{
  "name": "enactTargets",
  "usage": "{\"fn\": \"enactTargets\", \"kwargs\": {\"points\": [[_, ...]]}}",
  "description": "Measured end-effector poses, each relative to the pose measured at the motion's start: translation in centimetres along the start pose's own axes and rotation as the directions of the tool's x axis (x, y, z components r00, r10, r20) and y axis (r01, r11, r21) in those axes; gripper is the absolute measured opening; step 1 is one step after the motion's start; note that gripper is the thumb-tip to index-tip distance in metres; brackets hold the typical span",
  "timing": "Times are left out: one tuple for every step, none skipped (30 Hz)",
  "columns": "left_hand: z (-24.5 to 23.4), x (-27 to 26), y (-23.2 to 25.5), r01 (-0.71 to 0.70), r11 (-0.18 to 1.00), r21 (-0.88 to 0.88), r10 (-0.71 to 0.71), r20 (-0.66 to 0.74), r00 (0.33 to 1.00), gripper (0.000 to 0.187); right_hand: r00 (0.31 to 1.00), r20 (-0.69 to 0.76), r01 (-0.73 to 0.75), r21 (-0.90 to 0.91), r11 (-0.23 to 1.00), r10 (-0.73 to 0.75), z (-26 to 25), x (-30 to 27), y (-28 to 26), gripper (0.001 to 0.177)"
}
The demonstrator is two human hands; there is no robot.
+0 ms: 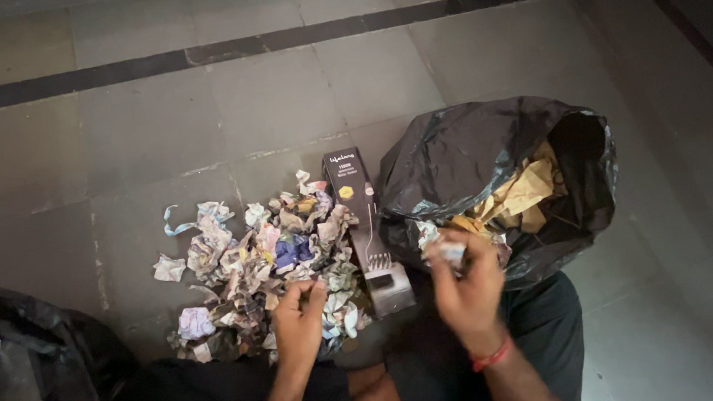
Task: The person sits on the floor and sorts through a pile of crumpled paper and fabric scraps, picking up items one by one and placing them into a black plastic bag. A box of cutlery remains on the floor nearby.
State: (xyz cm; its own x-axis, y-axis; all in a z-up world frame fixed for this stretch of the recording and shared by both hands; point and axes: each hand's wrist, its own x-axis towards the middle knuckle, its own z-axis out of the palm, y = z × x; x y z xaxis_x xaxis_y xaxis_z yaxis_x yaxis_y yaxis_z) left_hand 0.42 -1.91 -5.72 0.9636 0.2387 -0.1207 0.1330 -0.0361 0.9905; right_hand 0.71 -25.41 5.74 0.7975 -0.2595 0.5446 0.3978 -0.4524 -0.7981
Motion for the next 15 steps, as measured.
{"fn": "enactTargets", "kwargs": {"points": [[0.0, 0.0, 0.0, -0.011, 1.000, 0.009, 0.011, 0.001, 1.000, 0.017, 1.000, 0.020, -0.018, -0.183, 0.983, 0.022, -0.7, 0.8, 0.6, 0.025], [0.0, -0.1, 0.0, -0.021, 1.000, 0.017, 0.021, 0.000, 1.000, 0.017, 0.998, 0.038, -0.030, -0.359, 0.933, 0.047, -1.4, 1.7, 1.2, 0.022], [0.0, -0.1, 0.0, -0.032, 0.999, 0.025, 0.032, 0.000, 1.000, 0.017, 0.996, 0.050, -0.038, -0.524, 0.851, 0.075, -2.3, 2.3, 1.7, 0.019], [0.1, 0.0, 0.1, -0.023, 0.999, 0.036, 0.024, -0.003, 1.000, 0.017, 0.991, 0.112, -0.002, -0.550, 0.835, 0.076, -3.0, 2.9, 2.3, 0.021], [0.1, 0.0, 0.2, -0.015, 0.999, 0.047, 0.016, -0.007, 1.000, 0.017, 0.982, 0.173, 0.035, -0.573, 0.819, 0.079, -3.2, 3.6, 2.8, 0.024], [0.1, 0.0, 0.3, -0.006, 0.998, 0.058, 0.007, -0.010, 1.000, 0.018, 0.969, 0.233, 0.074, -0.593, 0.802, 0.084, -3.3, 3.9, 3.1, 0.027], [0.1, 0.0, 0.4, -0.004, 0.998, 0.067, 0.005, -0.012, 1.000, 0.018, 0.953, 0.260, 0.058, -0.657, 0.752, 0.154, -3.3, 4.0, 3.1, 0.033], [0.1, 0.0, 0.6, -0.001, 0.997, 0.077, 0.002, -0.014, 1.000, 0.018, 0.933, 0.280, 0.046, -0.716, 0.696, 0.227, -3.1, 4.0, 3.1, 0.039], [0.1, 0.0, 0.7, 0.002, 0.996, 0.088, 0.000, -0.016, 1.000, 0.018, 0.908, 0.293, 0.039, -0.771, 0.635, 0.299, -3.0, 4.0, 2.8, 0.045], [0.0, 0.0, 0.7, -0.048, 0.994, 0.101, 0.052, -0.032, 0.998, 0.017, 0.916, 0.283, 0.048, -0.780, 0.623, 0.284, -2.8, 3.9, 2.5, 0.051], [-0.1, 0.1, 0.7, -0.098, 0.988, 0.116, 0.104, -0.047, 0.993, 0.017, 0.924, 0.273, 0.056, -0.789, 0.611, 0.268, -2.6, 3.8, 2.1, 0.056], [-0.2, 0.2, 0.7, -0.146, 0.981, 0.131, 0.155, -0.063, 0.986, 0.017, 0.931, 0.266, 0.066, -0.797, 0.600, 0.251, -2.3, 3.8, 1.5, 0.062], [-0.4, 0.3, 0.7, -0.162, 0.970, 0.183, 0.180, -0.086, 0.980, 0.016, 0.953, 0.232, 0.066, -0.788, 0.611, 0.196, -2.1, 3.7, 0.9, 0.061], [-0.5, 0.4, 0.8, -0.176, 0.956, 0.235, 0.206, -0.108, 0.973, 0.017, 0.971, 0.196, 0.068, -0.779, 0.623, 0.140, -1.9, 3.7, 0.2, 0.060], [-0.7, 0.4, 0.9, -0.188, 0.940, 0.286, 0.232, -0.128, 0.964, 0.018, 0.984, 0.158, 0.070, -0.770, 0.634, 0.084, -1.8, 3.6, -0.5, 0.059]]}}
